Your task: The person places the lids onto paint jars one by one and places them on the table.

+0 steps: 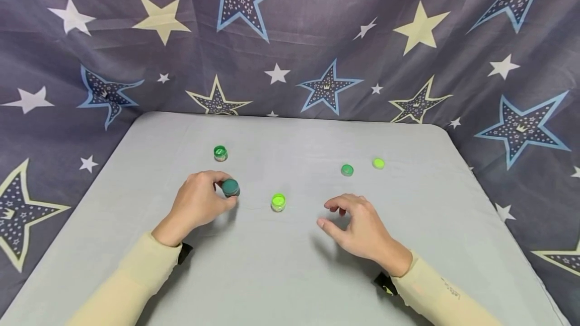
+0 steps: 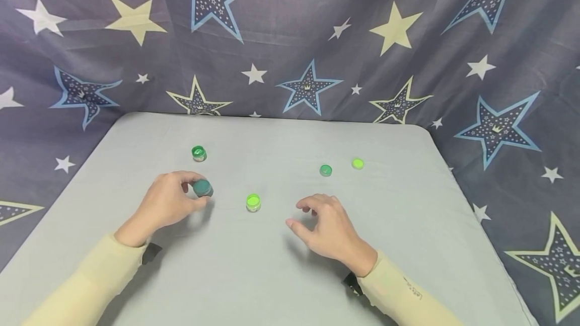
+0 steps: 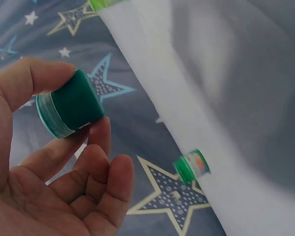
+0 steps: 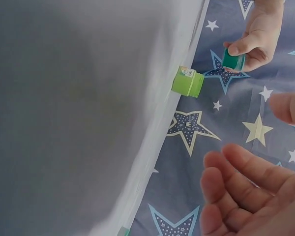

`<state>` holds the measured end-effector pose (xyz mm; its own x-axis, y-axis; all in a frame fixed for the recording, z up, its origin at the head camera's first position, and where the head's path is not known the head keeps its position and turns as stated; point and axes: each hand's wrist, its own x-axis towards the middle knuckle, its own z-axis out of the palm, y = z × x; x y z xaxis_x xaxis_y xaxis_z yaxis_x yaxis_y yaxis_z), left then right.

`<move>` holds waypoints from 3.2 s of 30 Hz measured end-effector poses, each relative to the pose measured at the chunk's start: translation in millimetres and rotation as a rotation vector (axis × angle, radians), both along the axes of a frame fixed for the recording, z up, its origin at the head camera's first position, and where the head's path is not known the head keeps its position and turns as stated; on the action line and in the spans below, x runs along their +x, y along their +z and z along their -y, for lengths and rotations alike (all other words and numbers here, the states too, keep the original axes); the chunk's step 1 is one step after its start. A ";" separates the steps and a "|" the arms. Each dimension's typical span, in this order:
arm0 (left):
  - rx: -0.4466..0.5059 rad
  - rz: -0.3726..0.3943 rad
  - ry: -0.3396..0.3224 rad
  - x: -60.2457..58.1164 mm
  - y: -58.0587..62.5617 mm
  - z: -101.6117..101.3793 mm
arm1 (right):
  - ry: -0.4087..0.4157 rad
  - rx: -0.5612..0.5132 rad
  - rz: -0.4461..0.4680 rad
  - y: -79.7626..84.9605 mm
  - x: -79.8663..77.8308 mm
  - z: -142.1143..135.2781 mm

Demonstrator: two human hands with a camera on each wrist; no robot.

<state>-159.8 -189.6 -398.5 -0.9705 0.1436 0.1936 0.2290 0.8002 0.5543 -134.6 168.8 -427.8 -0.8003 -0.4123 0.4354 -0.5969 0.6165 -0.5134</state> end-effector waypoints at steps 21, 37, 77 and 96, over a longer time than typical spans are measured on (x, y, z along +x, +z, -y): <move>-0.145 0.223 0.116 -33.1 -17.9 48.8 | -0.067 0.081 -0.060 -3.8 -4.5 -19.0; -0.195 0.260 0.097 -40.6 -20.2 61.7 | -0.123 0.114 -0.026 -5.0 -5.5 -23.1; -0.139 0.148 0.196 -75.2 -10.3 46.6 | -0.137 0.094 -0.012 -1.4 -8.6 -23.5; -0.149 0.223 0.207 -106.8 -17.3 43.0 | -0.142 0.092 -0.014 -3.4 -8.9 -24.3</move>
<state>-266.6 -232.6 -415.8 -0.9981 -0.0501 -0.0351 -0.0605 0.8928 0.4463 -143.5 193.2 -431.2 -0.8473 -0.3343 0.4128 -0.5074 0.7392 -0.4429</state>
